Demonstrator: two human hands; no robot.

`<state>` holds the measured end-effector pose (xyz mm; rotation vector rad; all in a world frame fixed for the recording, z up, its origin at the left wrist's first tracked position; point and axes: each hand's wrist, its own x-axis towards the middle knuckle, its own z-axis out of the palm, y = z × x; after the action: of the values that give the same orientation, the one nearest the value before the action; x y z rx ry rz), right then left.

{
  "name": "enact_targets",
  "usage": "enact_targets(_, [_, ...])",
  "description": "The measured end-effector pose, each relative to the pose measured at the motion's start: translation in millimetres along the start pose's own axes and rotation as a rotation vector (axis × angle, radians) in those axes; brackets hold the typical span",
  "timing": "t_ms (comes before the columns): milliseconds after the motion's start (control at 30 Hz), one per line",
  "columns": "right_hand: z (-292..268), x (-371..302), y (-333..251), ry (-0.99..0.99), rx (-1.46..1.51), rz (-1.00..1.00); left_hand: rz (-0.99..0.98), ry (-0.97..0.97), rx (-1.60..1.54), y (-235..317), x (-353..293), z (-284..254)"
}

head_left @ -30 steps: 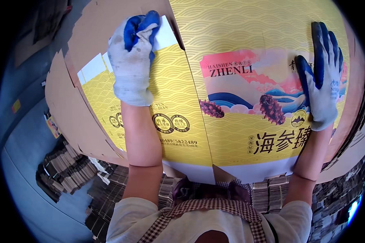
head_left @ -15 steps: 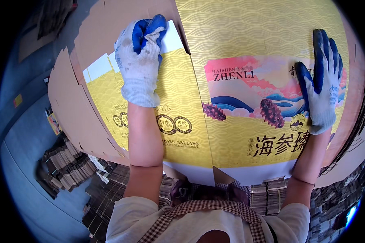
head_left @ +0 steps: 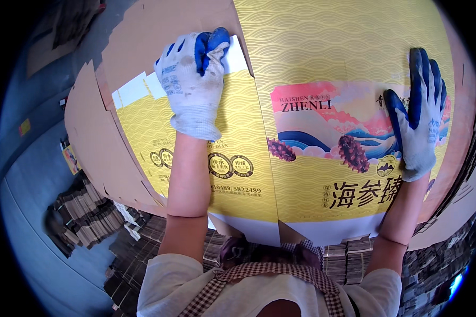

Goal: The person assembles flat cardboard boxes by folding the pre-cut panels into shape. They repeatedly pick up a flat sheet, fold the sides to form a rectangular container, and place the finished box on a growing stack. The process is continuous and repetitive throughout the clip.

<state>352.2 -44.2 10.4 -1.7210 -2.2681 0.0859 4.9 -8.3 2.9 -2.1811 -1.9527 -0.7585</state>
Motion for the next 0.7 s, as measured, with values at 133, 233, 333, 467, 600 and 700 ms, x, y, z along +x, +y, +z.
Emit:
enact_targets(133, [2.3,-0.6,0.0,0.011,-0.016,-0.008,0.006,-0.019,0.014,-5.4,-1.8,2.3])
enact_targets(233, [1.2,-1.0,-2.3,0.012,-0.004,0.002,0.013,-0.027,0.019,-10.1,-3.1,4.1])
enact_targets(333, [1.0,-1.1,-1.5,0.026,-0.011,-0.009,0.002,-0.041,-0.051,-6.3,-0.5,-0.7])
enact_targets(467, [1.1,-2.4,0.0,0.044,-0.015,-0.013,0.065,0.002,-0.081,-9.0,1.9,2.4])
enact_targets(600, [7.2,-3.4,2.2,0.058,-0.018,-0.03,-0.016,-0.03,-0.136,-5.3,-2.6,-5.2])
enact_targets(700, [8.6,-7.3,10.2,0.077,-0.017,-0.033,0.061,0.066,-0.095,-7.5,-1.4,3.3])
